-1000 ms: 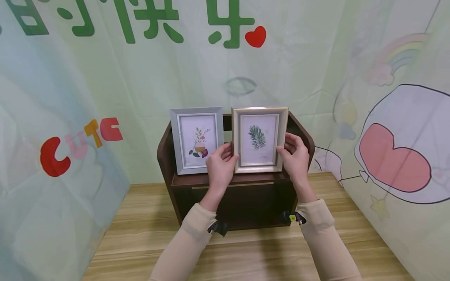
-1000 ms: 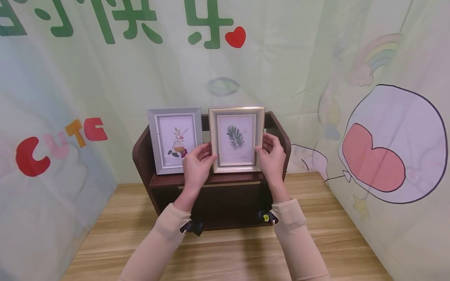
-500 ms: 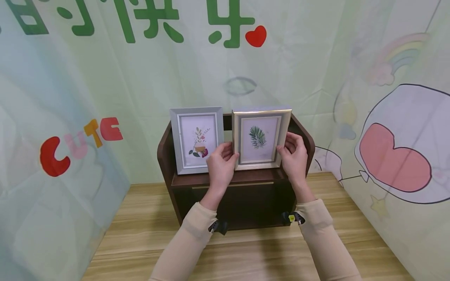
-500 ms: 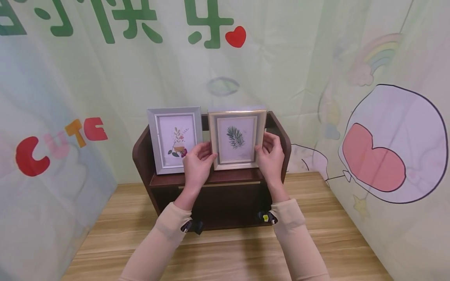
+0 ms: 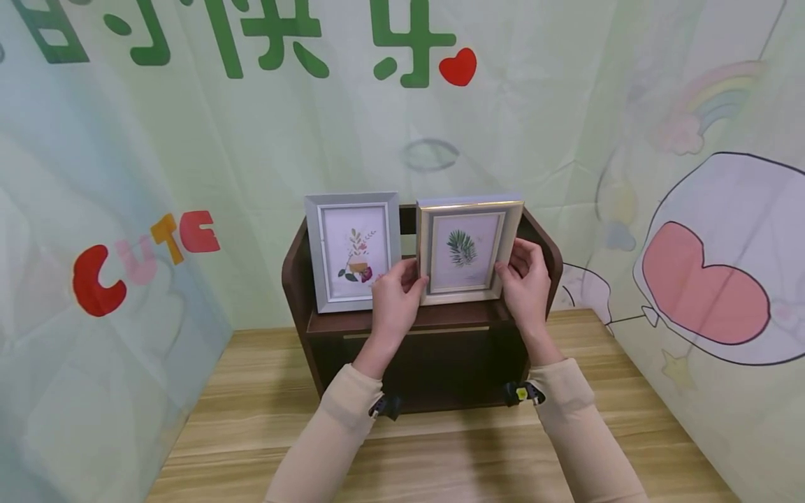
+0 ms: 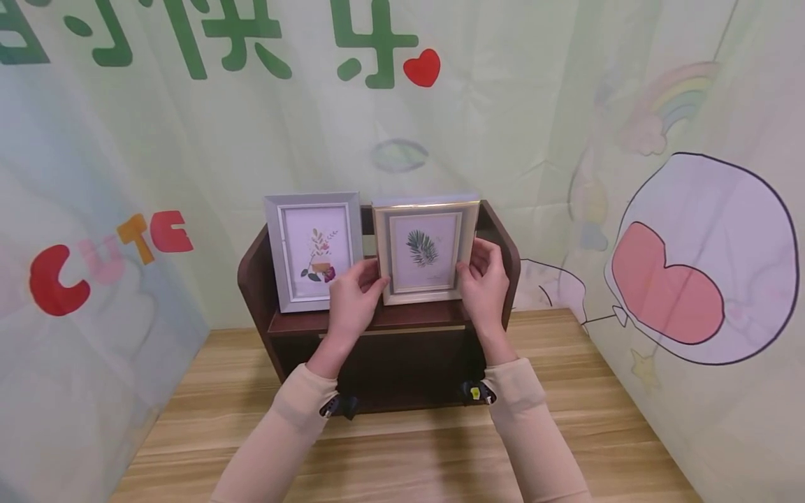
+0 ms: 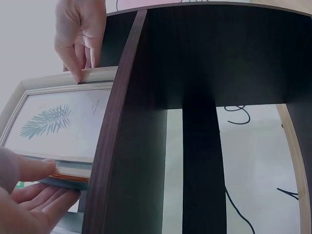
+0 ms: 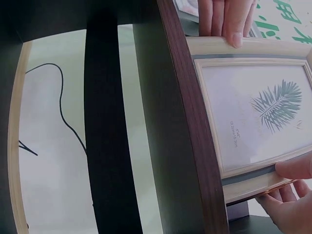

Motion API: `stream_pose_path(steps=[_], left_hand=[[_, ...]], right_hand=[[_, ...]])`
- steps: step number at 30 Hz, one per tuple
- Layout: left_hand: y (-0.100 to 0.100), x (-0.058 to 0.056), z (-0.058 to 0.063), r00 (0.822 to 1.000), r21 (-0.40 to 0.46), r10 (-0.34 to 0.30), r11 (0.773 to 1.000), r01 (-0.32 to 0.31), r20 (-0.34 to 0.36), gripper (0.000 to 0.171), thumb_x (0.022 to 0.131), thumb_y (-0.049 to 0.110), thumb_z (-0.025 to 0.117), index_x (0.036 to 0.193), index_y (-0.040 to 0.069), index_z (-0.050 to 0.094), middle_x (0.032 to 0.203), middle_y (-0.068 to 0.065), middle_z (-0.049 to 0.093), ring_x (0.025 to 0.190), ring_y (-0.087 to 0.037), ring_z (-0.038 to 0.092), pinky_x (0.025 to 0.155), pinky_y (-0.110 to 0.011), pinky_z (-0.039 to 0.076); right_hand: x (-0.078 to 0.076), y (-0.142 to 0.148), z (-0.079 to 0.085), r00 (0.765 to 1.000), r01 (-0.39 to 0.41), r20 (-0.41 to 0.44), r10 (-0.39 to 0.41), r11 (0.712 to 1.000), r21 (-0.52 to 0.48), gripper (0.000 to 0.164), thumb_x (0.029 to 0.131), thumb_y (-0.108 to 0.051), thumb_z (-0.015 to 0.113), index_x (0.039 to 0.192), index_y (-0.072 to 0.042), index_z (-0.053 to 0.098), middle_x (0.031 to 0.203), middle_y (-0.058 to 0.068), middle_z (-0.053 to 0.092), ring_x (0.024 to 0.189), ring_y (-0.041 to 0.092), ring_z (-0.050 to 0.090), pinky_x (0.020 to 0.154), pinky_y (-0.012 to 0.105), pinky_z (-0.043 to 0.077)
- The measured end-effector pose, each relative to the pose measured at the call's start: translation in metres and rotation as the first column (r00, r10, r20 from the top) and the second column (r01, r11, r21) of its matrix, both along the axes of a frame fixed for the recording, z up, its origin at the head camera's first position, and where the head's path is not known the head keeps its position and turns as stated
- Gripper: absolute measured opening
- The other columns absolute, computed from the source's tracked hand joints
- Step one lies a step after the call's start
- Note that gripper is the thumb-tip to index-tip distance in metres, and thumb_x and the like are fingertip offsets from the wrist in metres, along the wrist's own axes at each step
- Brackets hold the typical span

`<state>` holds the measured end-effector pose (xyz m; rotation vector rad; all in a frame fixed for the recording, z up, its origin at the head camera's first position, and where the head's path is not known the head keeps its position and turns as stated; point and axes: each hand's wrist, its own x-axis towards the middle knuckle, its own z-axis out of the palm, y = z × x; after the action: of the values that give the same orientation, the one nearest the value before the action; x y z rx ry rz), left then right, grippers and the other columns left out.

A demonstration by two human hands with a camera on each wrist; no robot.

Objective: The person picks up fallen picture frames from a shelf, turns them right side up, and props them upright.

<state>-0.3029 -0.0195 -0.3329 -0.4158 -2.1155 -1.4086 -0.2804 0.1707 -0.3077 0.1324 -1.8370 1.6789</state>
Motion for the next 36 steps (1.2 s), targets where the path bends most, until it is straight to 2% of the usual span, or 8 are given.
stream_pose_path(steps=[3, 8, 13, 18, 22, 31, 36], left_hand=[[0.0, -0.001, -0.001, 1.0, 0.002, -0.001, 1.0, 0.001, -0.003, 0.028, 0.085, 0.008, 0.07, 0.11, -0.002, 0.066, 0.106, -0.017, 0.07, 0.092, -0.025, 0.069, 0.079, -0.035, 0.058], [0.002, -0.001, -0.003, 1.0, 0.029, -0.008, 1.0, 0.009, -0.015, 0.028, 0.085, 0.009, 0.07, 0.11, -0.003, 0.066, 0.105, -0.017, 0.07, 0.092, -0.025, 0.07, 0.079, -0.034, 0.058], [0.002, -0.002, -0.006, 0.999, 0.039, 0.001, 0.999, 0.0, -0.037, 0.029, 0.084, 0.012, 0.071, 0.109, -0.001, 0.066, 0.105, -0.016, 0.07, 0.091, -0.023, 0.07, 0.079, -0.033, 0.058], [0.003, -0.001, -0.01, 0.997, 0.051, 0.007, 0.999, -0.003, -0.074, 0.029, 0.083, 0.011, 0.072, 0.109, -0.001, 0.067, 0.102, -0.016, 0.071, 0.089, -0.023, 0.07, 0.077, -0.033, 0.058], [0.004, -0.001, -0.012, 0.994, 0.057, 0.013, 0.998, -0.007, -0.105, 0.029, 0.082, 0.012, 0.073, 0.107, -0.001, 0.067, 0.099, -0.015, 0.071, 0.086, -0.022, 0.07, 0.076, -0.031, 0.058], [0.007, 0.001, -0.015, 0.985, 0.082, 0.019, 0.997, -0.005, -0.173, 0.026, 0.079, 0.01, 0.076, 0.102, 0.001, 0.068, 0.094, -0.013, 0.072, 0.08, -0.02, 0.07, 0.072, -0.031, 0.059], [0.01, 0.002, -0.016, 0.981, 0.105, 0.03, 0.994, -0.01, -0.194, 0.027, 0.076, 0.009, 0.078, 0.1, 0.001, 0.068, 0.092, -0.013, 0.072, 0.08, -0.021, 0.07, 0.072, -0.031, 0.059]], right_hand=[[0.002, -0.001, 0.001, 1.0, 0.012, -0.003, -0.012, 1.0, 0.009, 0.042, 0.085, 0.01, 0.059, 0.126, 0.01, 0.047, 0.124, 0.028, 0.056, 0.113, 0.034, 0.057, 0.099, 0.045, 0.046], [0.005, -0.003, -0.001, 0.997, 0.071, -0.037, -0.069, 0.995, 0.063, 0.044, 0.086, 0.005, 0.062, 0.128, 0.007, 0.05, 0.127, 0.026, 0.056, 0.118, 0.034, 0.056, 0.1, 0.045, 0.045], [-0.004, 0.001, -0.011, 0.978, 0.161, -0.155, -0.14, 0.978, 0.135, 0.048, 0.087, -0.001, 0.065, 0.132, 0.003, 0.05, 0.133, 0.021, 0.055, 0.125, 0.03, 0.052, 0.104, 0.043, 0.043], [-0.013, 0.005, -0.016, 0.954, 0.231, -0.235, -0.187, 0.957, 0.177, 0.05, 0.086, -0.01, 0.069, 0.133, -0.005, 0.053, 0.134, 0.01, 0.056, 0.126, 0.019, 0.051, 0.104, 0.035, 0.044], [-0.012, 0.005, -0.011, 0.948, 0.234, -0.264, -0.178, 0.951, 0.201, 0.05, 0.086, -0.012, 0.069, 0.133, -0.006, 0.053, 0.134, 0.007, 0.056, 0.127, 0.015, 0.051, 0.104, 0.031, 0.043], [-0.017, 0.011, 0.002, 0.939, 0.233, -0.312, -0.148, 0.938, 0.255, 0.05, 0.083, -0.013, 0.073, 0.13, -0.006, 0.057, 0.13, 0.009, 0.059, 0.123, 0.018, 0.054, 0.102, 0.025, 0.045], [-0.018, 0.013, 0.012, 0.943, 0.206, -0.31, -0.118, 0.941, 0.269, 0.051, 0.083, -0.013, 0.073, 0.13, -0.006, 0.056, 0.131, 0.008, 0.059, 0.124, 0.016, 0.053, 0.103, 0.028, 0.044]])
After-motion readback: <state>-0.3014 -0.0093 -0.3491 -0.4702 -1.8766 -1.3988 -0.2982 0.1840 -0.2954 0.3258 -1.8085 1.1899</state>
